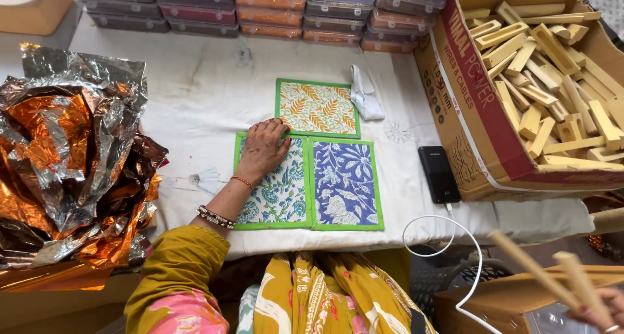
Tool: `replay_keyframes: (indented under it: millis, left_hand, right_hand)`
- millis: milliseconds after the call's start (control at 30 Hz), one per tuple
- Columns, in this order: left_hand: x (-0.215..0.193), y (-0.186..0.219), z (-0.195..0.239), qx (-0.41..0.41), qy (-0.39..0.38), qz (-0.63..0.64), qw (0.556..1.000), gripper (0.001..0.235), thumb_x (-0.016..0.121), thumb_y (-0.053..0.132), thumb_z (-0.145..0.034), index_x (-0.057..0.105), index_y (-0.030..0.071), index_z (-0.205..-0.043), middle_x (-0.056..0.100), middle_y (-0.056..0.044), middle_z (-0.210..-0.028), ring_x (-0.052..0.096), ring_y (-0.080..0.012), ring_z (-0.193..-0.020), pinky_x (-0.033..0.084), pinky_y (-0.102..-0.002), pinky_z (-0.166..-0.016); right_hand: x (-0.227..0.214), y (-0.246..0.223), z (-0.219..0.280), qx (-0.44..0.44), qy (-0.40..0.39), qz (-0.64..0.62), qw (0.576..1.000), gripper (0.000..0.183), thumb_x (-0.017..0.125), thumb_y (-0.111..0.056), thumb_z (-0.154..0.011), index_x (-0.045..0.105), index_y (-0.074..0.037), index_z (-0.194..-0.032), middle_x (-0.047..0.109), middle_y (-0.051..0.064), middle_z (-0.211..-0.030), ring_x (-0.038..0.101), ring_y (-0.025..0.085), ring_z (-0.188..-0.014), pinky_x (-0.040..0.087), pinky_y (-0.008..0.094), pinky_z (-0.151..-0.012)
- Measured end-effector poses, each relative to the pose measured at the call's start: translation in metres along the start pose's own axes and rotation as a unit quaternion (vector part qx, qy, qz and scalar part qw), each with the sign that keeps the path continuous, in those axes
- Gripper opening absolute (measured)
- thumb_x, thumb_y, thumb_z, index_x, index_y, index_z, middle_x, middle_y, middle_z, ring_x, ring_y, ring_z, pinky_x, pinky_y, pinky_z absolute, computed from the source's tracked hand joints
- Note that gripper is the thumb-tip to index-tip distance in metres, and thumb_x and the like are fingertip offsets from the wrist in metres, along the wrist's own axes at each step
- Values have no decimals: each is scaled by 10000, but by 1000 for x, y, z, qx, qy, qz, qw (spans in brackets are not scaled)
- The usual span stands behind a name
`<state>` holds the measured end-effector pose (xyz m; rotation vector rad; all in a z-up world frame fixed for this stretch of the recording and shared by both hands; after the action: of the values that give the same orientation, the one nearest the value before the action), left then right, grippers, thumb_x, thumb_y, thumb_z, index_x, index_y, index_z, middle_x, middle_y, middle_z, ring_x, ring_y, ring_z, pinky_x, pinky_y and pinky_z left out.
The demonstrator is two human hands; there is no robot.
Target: The person organizes craft supplies on a table. They wipe a plastic container with a cloth, place copper foil inside, and stack it with other containers. They then pick up wooden pieces from a box and arrange them on patterned mats, wiping the mats with a cloth and covering them with foil.
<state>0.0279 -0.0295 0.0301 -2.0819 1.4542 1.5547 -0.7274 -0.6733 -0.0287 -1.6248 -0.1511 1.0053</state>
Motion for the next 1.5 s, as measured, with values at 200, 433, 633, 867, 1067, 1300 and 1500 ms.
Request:
replay_keyframes:
  millis: [200, 433, 633, 867, 1067, 1300, 1500]
  left_hand:
    - [2, -2, 0, 5, 5, 4, 1000, 322, 664, 287, -951, 687, 85, -1202, 662, -102, -1272, 580, -263, -1244, 394, -432, -1093]
    - [1, -4, 1, -2, 5, 25, 1000, 305, 683, 265, -928, 684, 98, -1183, 665, -82, -1259, 587, -253, -1234, 407, -428, -1089]
    - [1, -5, 2, 8, 34, 30, 999, 325, 716, 277, -894, 684, 97, -1162, 668, -90, -1247, 587, -278, -1218, 398, -438, -1070]
    - [5, -34, -8, -95, 46, 167, 980, 318, 540, 361, -1056, 701, 139, -1217, 720, -89, -1198, 647, -256, -1182, 502, -400, -1040]
    - [-3, -51, -6, -212, 144, 340, 905, 647, 218, 548, -1076, 594, 113, -1372, 702, -135, -1196, 655, -276, -1159, 501, -381, -1031]
    - [-4, -59, -9, -200, 208, 310, 906, 677, 196, 580, -1093, 438, 83, -1485, 581, -177, -1389, 524, -322, -1294, 406, -427, -1111]
    - [13, -59, -14, -214, 115, 251, 937, 556, 462, 498, -1019, 509, 94, -1399, 653, -139, -1291, 616, -299, -1198, 490, -408, -1034]
  right_hand:
    - [124, 10, 31, 142, -244, -37, 959, 503, 761, -82, -821, 561, 7, -1274, 717, 225, -1145, 738, 316, -1064, 562, 435, -982]
    - [386, -191, 64, 62, -473, -115, 871, 494, 785, -354, -796, 612, -33, -1129, 656, 75, -1066, 600, 170, -981, 503, 326, -840]
    - [503, -310, 59, 50, -494, -207, 843, 340, 739, -229, -876, 544, -50, -1089, 675, 87, -1064, 624, 148, -995, 510, 299, -885]
    - [561, -411, 18, -76, -438, -292, 847, 250, 664, -193, -944, 542, -31, -1090, 675, 139, -1056, 708, 206, -963, 573, 341, -916]
    - [592, -487, -48, -188, -278, -182, 924, 184, 650, -85, -953, 563, -28, -1106, 689, 89, -992, 661, 128, -886, 559, 287, -820]
    - [627, -545, -119, -283, -268, 41, 920, 261, 716, -161, -934, 591, -51, -1135, 696, 114, -1038, 655, 171, -952, 540, 318, -845]
    - [656, -528, -159, -326, -240, 120, 907, 258, 741, -169, -891, 725, -134, -1146, 720, 95, -1125, 672, 222, -1083, 527, 356, -945]
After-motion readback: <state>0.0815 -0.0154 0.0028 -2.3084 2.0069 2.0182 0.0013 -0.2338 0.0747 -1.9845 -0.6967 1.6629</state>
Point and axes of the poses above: each hand's wrist, its own z-axis away from the middle knuckle, its own x-axis out of the palm, y = z × x, the point moved 5 cm from there along -z, towards the middle knuckle
